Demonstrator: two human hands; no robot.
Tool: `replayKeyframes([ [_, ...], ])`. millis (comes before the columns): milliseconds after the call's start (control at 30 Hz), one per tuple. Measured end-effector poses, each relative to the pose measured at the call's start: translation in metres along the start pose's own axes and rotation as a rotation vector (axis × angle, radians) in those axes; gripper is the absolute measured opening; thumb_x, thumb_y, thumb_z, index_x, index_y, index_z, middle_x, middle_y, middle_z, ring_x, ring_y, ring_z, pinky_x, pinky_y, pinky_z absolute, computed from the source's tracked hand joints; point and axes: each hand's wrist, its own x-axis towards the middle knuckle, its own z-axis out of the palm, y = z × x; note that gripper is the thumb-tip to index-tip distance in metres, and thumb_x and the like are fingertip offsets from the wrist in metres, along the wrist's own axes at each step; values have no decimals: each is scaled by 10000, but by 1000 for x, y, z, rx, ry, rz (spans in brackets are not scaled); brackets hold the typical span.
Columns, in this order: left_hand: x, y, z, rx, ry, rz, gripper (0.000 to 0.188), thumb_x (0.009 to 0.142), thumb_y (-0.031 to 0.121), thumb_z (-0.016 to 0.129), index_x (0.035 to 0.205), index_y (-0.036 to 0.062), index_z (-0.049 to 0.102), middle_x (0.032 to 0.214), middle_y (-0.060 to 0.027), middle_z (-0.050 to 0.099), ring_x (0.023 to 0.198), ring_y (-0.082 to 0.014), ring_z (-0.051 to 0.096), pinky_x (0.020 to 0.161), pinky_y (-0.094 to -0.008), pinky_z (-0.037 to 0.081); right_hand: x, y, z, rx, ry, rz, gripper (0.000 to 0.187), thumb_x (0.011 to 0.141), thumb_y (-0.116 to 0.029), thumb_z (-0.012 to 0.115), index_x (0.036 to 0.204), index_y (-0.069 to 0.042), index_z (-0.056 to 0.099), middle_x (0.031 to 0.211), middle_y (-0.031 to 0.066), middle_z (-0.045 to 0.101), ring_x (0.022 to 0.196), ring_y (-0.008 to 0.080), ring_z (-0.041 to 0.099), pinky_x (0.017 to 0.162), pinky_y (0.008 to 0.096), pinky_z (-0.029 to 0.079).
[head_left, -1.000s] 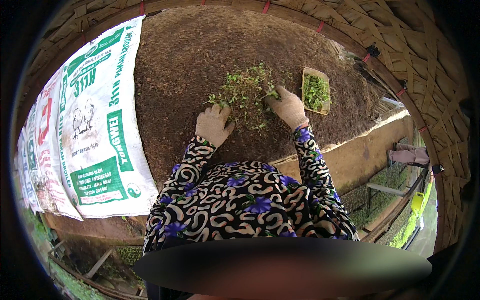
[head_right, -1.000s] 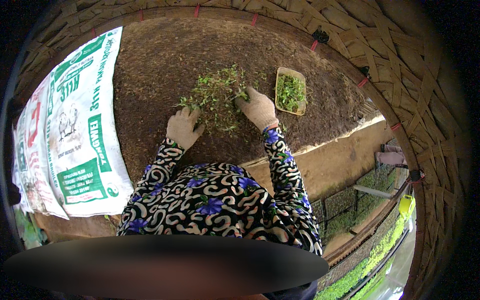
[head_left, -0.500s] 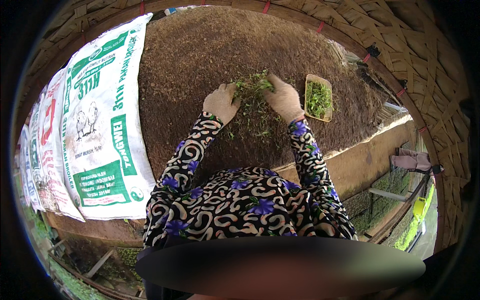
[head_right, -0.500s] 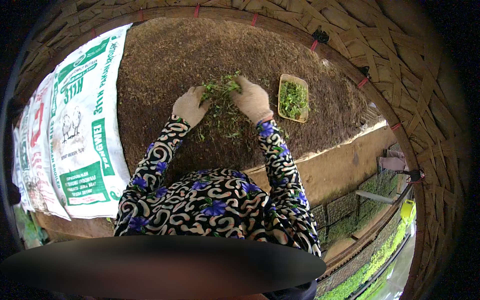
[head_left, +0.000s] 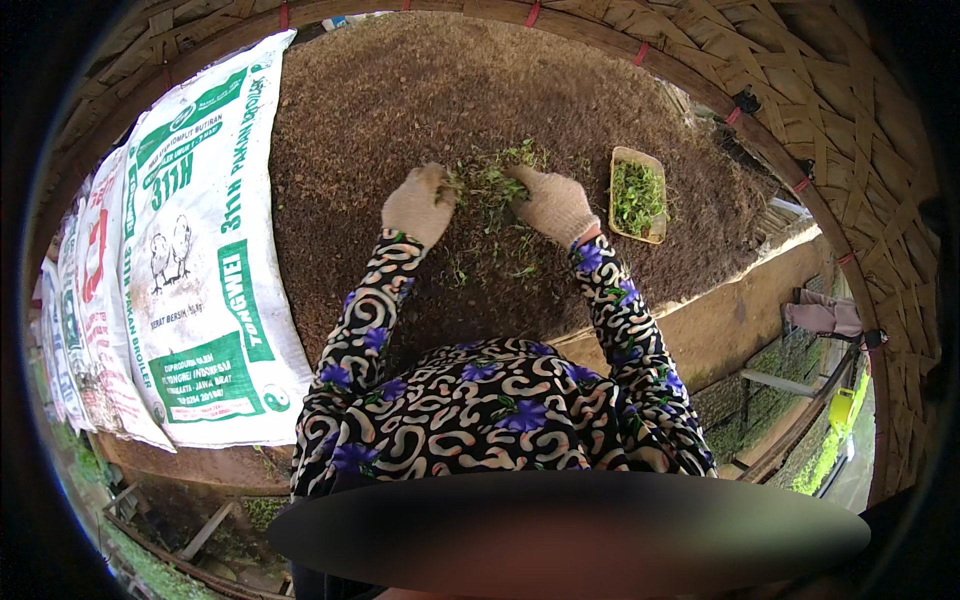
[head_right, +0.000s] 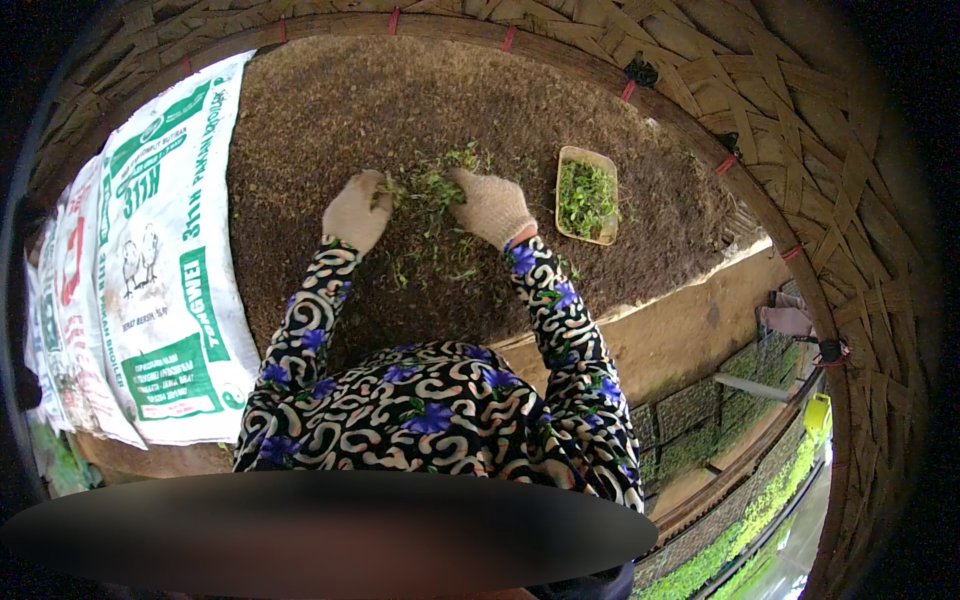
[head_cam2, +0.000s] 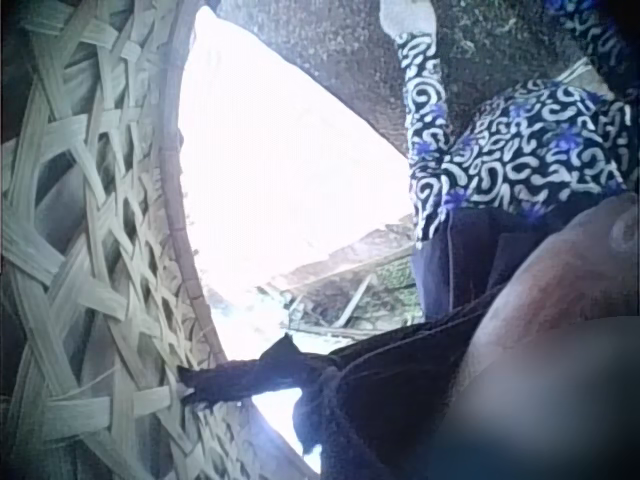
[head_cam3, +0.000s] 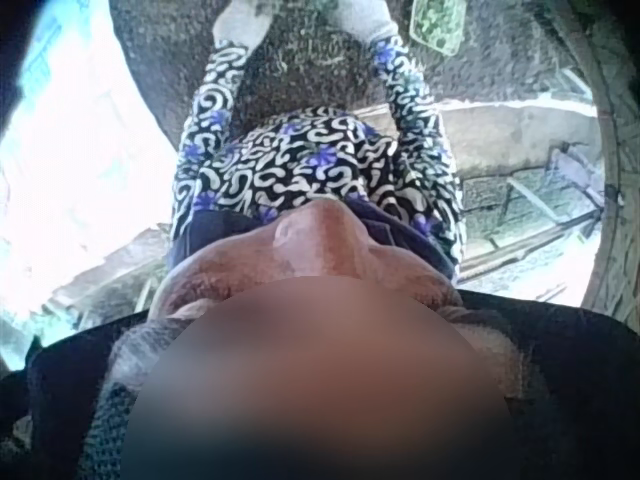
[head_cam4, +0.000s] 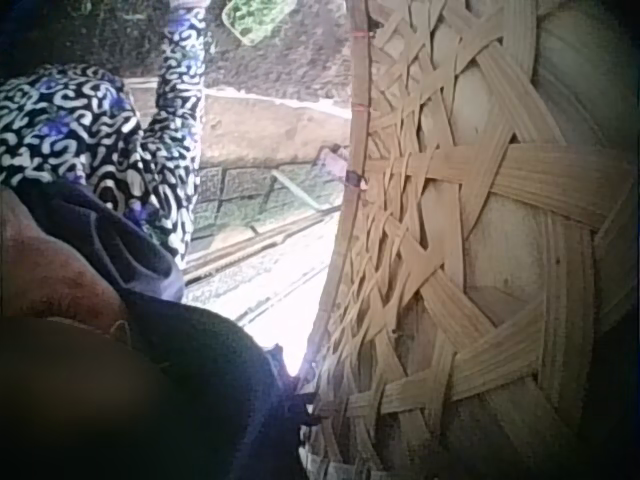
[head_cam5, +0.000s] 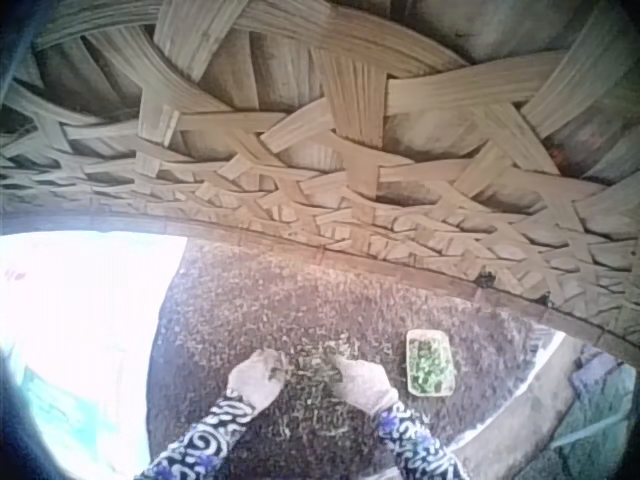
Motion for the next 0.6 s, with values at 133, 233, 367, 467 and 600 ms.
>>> replayKeyframes([
  [133, -17, -20, -21, -65, 4, -125, 437, 1009, 318, 579, 1357, 56, 604, 1329, -235, 658, 1157, -406, 683, 977, -491, 561, 5, 26, -8, 164, 133, 180, 506, 977, -351, 715, 1395, -78, 630, 1183, 236, 754, 1104, 408, 725, 959, 488, 580],
  [233, -23, -19, -24, -160, -1, -77, 478, 995, 312, 591, 1389, 43, 605, 1348, -220, 664, 1159, -395, 686, 979, -486, 564, 2, 41, -8, 343, 248, 251, 616, 983, -361, 708, 1441, 29, 578, 1329, 321, 673, 1255, 443, 654, 1053, 467, 538],
  [367, -15, 8, 6, -91, -26, 82, 327, 985, 281, 606, 1237, 77, 652, 1240, -207, 688, 1067, -404, 722, 918, -492, 598, -3, 39, -6, 215, 180, 201, 585, 971, -357, 715, 1440, -28, 593, 1291, 291, 702, 1207, 442, 677, 1018, 488, 550],
  [467, -2, 29, 25, 41, -88, 176, 469, 1017, 321, 615, 1435, 119, 548, 1305, -211, 658, 1104, -380, 716, 921, -490, 608, -4, 26, -7, 159, 57, 172, 567, 956, -355, 723, 1439, -86, 596, 1226, 259, 736, 1134, 440, 708, 961, 506, 571],
  [600, 19, 50, 26, 195, -383, 131, 583, 1020, 355, 640, 1534, 142, 469, 1342, -221, 637, 1104, -380, 712, 902, -496, 617, -3, 7, -4, 50, -51, 40, 546, 940, -372, 730, 1432, -172, 604, 1098, 223, 764, 1038, 420, 731, 901, 512, 585],
])
